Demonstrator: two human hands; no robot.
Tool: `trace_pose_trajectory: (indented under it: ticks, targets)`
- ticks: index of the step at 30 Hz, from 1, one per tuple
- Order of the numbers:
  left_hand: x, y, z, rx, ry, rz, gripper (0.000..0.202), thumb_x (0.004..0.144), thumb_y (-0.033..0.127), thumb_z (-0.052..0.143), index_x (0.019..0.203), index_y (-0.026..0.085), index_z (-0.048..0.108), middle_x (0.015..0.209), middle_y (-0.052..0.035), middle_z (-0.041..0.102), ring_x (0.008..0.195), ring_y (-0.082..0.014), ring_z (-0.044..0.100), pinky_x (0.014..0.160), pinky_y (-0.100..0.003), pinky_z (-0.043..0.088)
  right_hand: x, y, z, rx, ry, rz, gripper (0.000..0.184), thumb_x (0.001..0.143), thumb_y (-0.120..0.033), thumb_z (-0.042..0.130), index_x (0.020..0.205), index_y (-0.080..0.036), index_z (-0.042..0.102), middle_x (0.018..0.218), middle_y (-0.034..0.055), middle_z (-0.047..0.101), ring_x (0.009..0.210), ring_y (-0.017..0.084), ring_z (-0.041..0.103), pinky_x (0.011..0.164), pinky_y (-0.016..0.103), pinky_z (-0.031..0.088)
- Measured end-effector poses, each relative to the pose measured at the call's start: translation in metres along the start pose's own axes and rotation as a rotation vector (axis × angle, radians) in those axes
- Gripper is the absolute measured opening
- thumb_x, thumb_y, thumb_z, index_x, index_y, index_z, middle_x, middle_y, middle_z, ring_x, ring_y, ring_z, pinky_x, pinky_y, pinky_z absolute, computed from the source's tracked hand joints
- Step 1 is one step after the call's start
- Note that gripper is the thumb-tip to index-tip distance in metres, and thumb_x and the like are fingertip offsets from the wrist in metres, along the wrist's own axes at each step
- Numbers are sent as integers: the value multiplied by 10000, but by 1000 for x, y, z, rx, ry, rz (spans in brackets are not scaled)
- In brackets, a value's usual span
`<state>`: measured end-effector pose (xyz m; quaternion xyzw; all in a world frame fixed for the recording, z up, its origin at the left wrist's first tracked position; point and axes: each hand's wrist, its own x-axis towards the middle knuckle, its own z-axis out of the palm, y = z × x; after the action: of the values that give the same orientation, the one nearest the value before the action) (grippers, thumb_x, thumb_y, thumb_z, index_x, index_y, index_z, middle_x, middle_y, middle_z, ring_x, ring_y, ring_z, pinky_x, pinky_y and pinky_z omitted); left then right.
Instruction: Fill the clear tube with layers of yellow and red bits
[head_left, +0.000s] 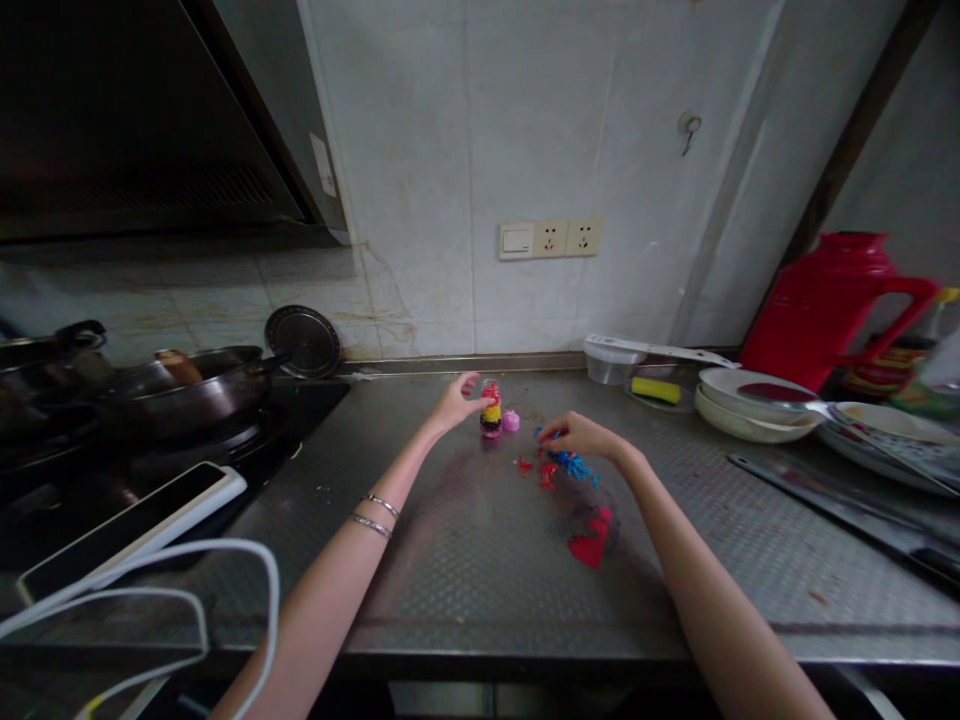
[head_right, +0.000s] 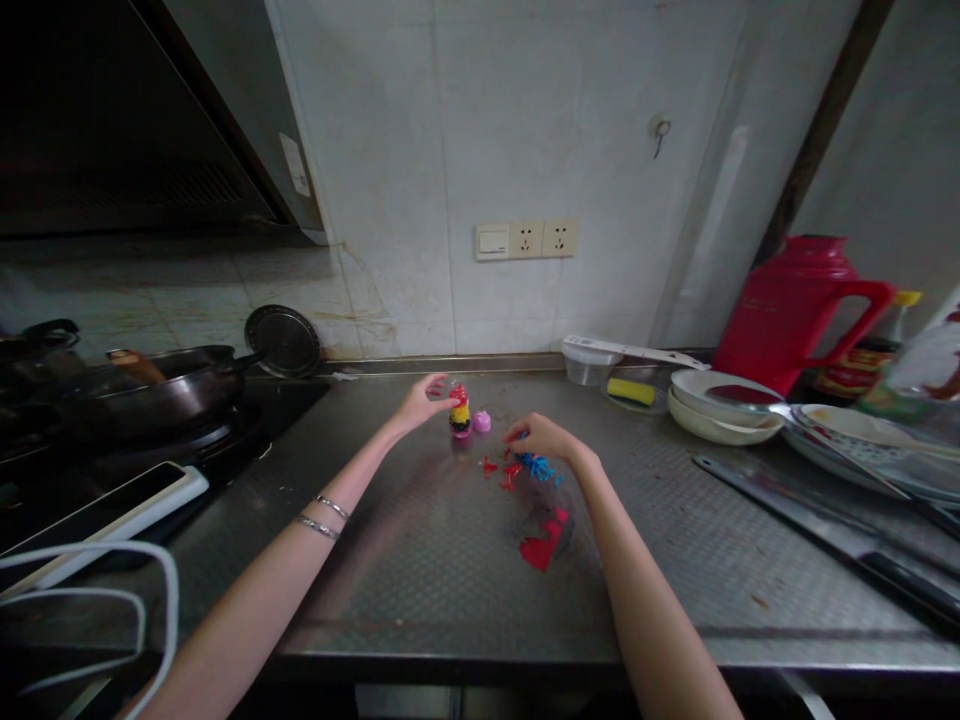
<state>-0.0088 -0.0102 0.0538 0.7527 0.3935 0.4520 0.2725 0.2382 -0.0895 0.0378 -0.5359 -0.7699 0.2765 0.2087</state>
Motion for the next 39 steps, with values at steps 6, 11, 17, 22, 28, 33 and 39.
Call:
trace_pose_trajectory:
  ticks: [6, 11, 17, 22, 28, 33, 39]
  targets:
    - [-13, -20, 18, -131, -36, -140, 720, 524, 319, 751, 1149, 141, 441, 989, -93, 545, 871, -153, 507, 789, -299, 410, 4, -3, 3, -212, 66, -98, 300, 620, -119, 520, 852, -178, 699, 845, 25, 686, 746, 146, 597, 695, 211, 441]
    - [-21, -26, 26, -180, -71, -158, 716, 527, 300, 752, 1144, 126, 432, 968, -93, 568, 863, -153, 530, 802, -311, 415, 9, -3, 13, -296, 59, -134, 287, 644, -107, 508, 845, -191, 694, 870, 33, 678, 802, 149, 596, 727, 205, 426]
    - [-26, -25, 31, -292, -112, -192, 713, 533, 261, 756, 1149, 119, 426, 960, -96, 592, 858, -160, 554, 794, -318, 428, 6, -5, 14, -361, 45, -84, 355, 630, -76, 495, 887, -234, 682, 936, 23, 664, 853, 156, 586, 720, 197, 411]
    - [-23, -28, 25, -248, -73, -237, 731, 522, 283, 759, 1156, 115, 436, 902, -85, 602, 807, -144, 558, 753, -303, 438, 3, -12, 19, -387, 29, -57, 333, 632, -76, 505, 847, -255, 686, 893, 15, 674, 832, 157, 597, 661, 187, 405]
    - [-15, -9, -10, -155, -124, -204, 394, 558, 253, 720, 898, 94, 600, 873, -87, 619, 766, -130, 554, 659, -238, 429, 0, -20, 22, -478, 41, -29, 317, 656, -114, 498, 868, -265, 679, 855, 16, 676, 752, 150, 601, 563, 187, 366]
    - [-17, 24, -37, 46, -288, -233, 317, 607, 401, 648, 691, 99, 605, 542, 7, 534, 479, -72, 449, 432, -186, 304, 1, -21, 19, -399, 61, -50, 316, 664, -128, 482, 903, -209, 672, 810, 28, 668, 705, 125, 579, 585, 178, 364]
    - [-30, 50, -9, 149, -749, -66, 307, 617, 402, 644, 710, 110, 633, 547, 14, 534, 478, -71, 439, 462, -197, 301, 0, -18, 7, -255, -12, -95, 359, 614, -111, 472, 906, -150, 677, 746, 24, 667, 654, 121, 558, 576, 179, 386]
